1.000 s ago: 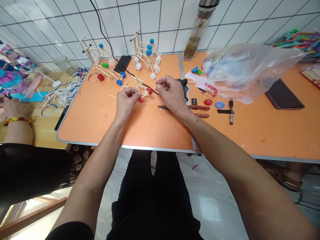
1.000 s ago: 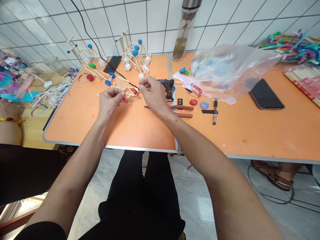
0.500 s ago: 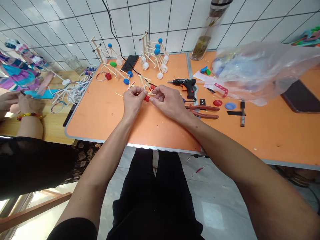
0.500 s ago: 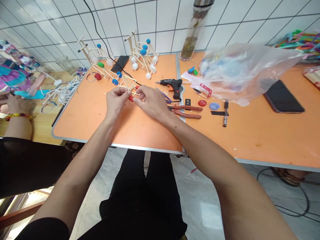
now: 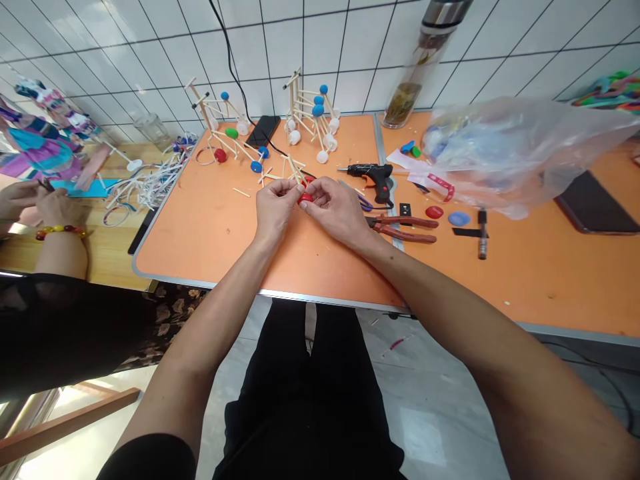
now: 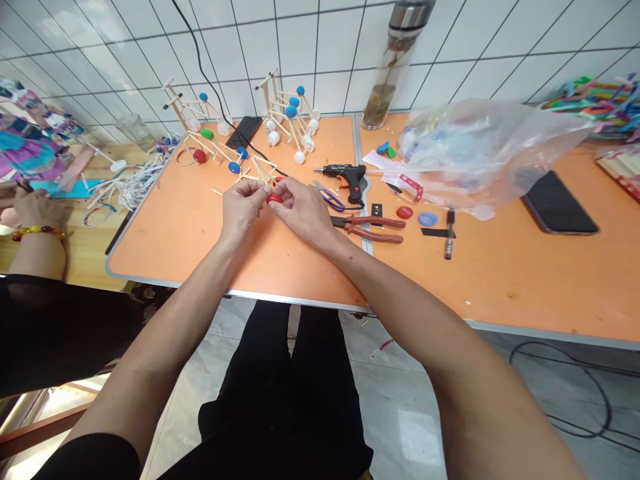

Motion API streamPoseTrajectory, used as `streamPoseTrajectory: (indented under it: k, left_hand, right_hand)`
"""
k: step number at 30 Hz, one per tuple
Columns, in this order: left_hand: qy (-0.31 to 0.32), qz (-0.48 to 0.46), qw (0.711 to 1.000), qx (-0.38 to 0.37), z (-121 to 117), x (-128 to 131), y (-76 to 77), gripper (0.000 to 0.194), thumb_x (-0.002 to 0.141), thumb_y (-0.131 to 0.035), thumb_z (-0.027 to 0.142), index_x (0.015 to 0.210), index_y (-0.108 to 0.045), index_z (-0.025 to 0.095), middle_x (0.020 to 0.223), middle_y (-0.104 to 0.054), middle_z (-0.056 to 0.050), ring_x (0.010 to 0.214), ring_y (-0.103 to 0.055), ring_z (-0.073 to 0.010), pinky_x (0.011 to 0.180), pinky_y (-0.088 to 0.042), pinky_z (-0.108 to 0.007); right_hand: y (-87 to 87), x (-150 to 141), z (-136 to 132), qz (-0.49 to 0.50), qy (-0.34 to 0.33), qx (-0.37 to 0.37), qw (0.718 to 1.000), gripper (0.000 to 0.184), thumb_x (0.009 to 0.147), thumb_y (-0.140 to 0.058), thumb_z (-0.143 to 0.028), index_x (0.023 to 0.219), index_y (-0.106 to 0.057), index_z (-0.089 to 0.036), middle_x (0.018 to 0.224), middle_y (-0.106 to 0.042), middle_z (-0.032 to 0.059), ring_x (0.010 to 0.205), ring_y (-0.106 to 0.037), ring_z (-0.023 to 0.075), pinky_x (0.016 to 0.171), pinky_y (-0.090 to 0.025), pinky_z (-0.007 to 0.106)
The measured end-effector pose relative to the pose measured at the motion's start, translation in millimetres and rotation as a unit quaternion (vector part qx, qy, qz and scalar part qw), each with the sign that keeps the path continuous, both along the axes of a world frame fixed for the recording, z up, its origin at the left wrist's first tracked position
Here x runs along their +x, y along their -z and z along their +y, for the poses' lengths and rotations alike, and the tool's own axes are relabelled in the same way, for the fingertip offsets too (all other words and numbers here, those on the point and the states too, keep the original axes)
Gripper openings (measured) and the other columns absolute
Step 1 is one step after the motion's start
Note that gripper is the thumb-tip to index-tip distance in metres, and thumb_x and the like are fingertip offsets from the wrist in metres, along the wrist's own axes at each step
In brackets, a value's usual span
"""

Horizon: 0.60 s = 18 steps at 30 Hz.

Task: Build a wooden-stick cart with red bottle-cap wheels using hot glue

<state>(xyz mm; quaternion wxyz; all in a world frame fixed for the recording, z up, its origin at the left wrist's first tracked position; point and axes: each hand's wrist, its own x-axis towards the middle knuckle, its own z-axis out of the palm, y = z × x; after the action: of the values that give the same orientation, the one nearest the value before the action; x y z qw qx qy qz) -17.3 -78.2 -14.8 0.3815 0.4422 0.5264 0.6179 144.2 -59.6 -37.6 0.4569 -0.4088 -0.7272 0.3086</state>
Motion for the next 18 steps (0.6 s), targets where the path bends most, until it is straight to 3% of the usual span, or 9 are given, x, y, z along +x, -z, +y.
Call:
streamPoseTrajectory:
  k: [5, 11, 18]
  left_hand:
    - [0.004, 0.011, 1.000, -0.018, -6, -4, -3.5, 0.027, 0.104, -0.093, 0.015, 0.080, -0.082, 0.021, 0.077, -0.076, 0.002, 0.064, -0.057, -0.0099, 0.061, -0.047, -0.021]
    - [-0.010, -0.023, 0.998, -0.058, 3, -32, -16.9, 0.033, 0.106, -0.099, 0.047, 0.093, -0.077, 0.027, 0.092, -0.081, 0.001, 0.063, -0.067, -0.0106, 0.057, -0.048, -0.023]
    - [0.157, -0.086, 0.972, -0.150, 18, -30, -35.2, 0.054, 0.102, -0.100, 0.075, 0.107, -0.082, 0.024, 0.101, -0.087, -0.006, 0.072, -0.081, -0.0156, 0.064, -0.063, -0.024]
  right_hand:
    - [-0.8, 1, 4, 0.095, -0.019, -0.036, 0.995, 0.017, 0.086, -0.088, -0.035, 0.095, -0.076, -0.027, 0.092, -0.085, 0.0011, 0.081, -0.071, 0.0204, 0.078, -0.058, 0.036]
    - [-16.8, 20, 10, 0.215, -0.097, -0.143, 0.961, 0.053, 0.075, -0.113, -0.059, 0.098, -0.078, -0.027, 0.097, -0.086, 0.0023, 0.079, -0.070, 0.0176, 0.069, -0.059, 0.030]
    - [-24.3, 34, 14, 0.285, -0.147, -0.203, 0.925, 0.067, 0.064, -0.124, -0.064, 0.098, -0.080, -0.026, 0.087, -0.079, -0.0023, 0.068, -0.063, 0.0126, 0.061, -0.054, 0.025]
